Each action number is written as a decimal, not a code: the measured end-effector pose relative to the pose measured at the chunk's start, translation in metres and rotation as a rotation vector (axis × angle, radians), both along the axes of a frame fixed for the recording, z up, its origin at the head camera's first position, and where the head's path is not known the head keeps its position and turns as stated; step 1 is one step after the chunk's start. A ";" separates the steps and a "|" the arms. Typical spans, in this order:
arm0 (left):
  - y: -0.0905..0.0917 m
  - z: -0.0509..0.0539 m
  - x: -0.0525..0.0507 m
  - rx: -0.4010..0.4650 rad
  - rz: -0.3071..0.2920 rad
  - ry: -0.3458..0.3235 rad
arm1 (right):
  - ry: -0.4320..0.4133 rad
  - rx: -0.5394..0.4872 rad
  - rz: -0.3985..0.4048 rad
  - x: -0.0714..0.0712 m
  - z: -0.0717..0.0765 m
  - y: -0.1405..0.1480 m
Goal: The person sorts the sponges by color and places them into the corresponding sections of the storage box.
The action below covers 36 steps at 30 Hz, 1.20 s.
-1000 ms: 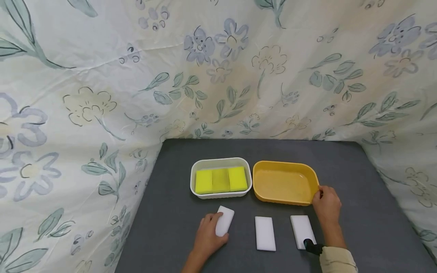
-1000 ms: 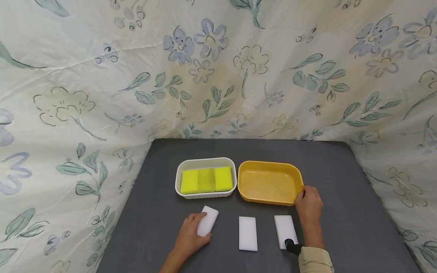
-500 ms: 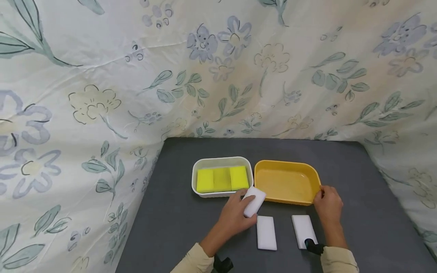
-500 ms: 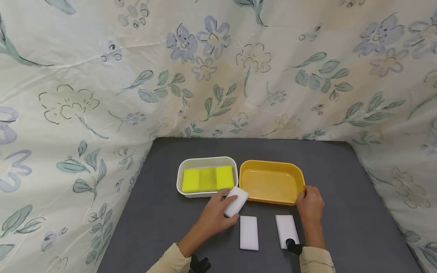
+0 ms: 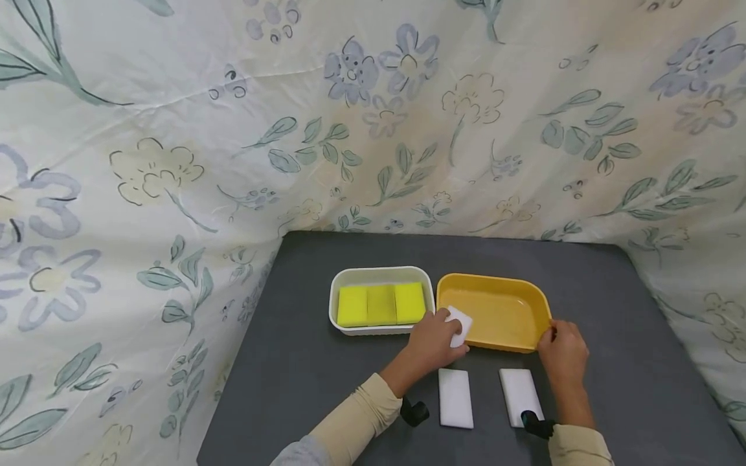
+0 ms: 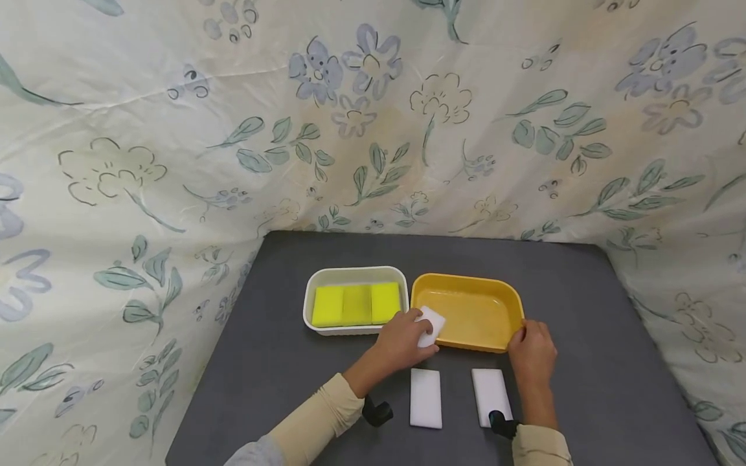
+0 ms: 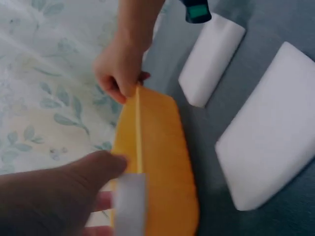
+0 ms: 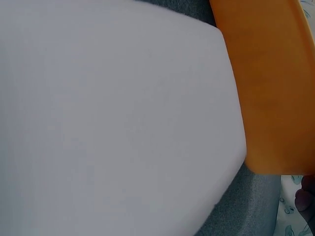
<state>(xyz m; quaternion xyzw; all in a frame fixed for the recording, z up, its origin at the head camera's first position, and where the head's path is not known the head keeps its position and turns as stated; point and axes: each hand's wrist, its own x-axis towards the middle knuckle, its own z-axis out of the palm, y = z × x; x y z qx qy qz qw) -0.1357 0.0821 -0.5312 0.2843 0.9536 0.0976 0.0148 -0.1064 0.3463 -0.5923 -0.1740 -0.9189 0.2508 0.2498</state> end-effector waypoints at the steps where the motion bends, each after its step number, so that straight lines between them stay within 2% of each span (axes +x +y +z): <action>1: 0.001 0.001 0.000 -0.033 -0.024 -0.001 | 0.005 0.003 0.002 0.000 0.000 0.000; 4: 0.001 0.004 -0.002 -0.074 -0.092 -0.016 | 0.015 0.009 0.006 0.000 0.000 -0.001; 8: 0.002 0.003 -0.006 -0.063 -0.148 -0.034 | 0.033 0.014 0.011 0.000 -0.001 0.000; 11: 0.005 -0.001 -0.009 -0.081 -0.160 0.011 | 0.038 0.017 0.015 0.001 -0.002 0.000; 15: 0.010 -0.008 -0.012 -0.147 -0.148 0.083 | 0.036 0.015 0.017 0.003 -0.003 -0.001; 24: 0.017 -0.022 -0.017 -0.186 -0.060 0.143 | 0.076 0.029 0.010 0.000 -0.006 0.001; 28: 0.019 -0.026 -0.018 -0.218 -0.062 0.140 | 0.072 0.027 0.010 -0.001 -0.006 0.001; 32: 0.023 -0.025 -0.019 -0.228 -0.078 0.123 | 0.067 0.021 0.003 -0.001 -0.006 0.002; 36: 0.026 -0.023 -0.023 -0.248 -0.063 0.132 | 0.072 0.020 0.009 -0.001 -0.007 0.003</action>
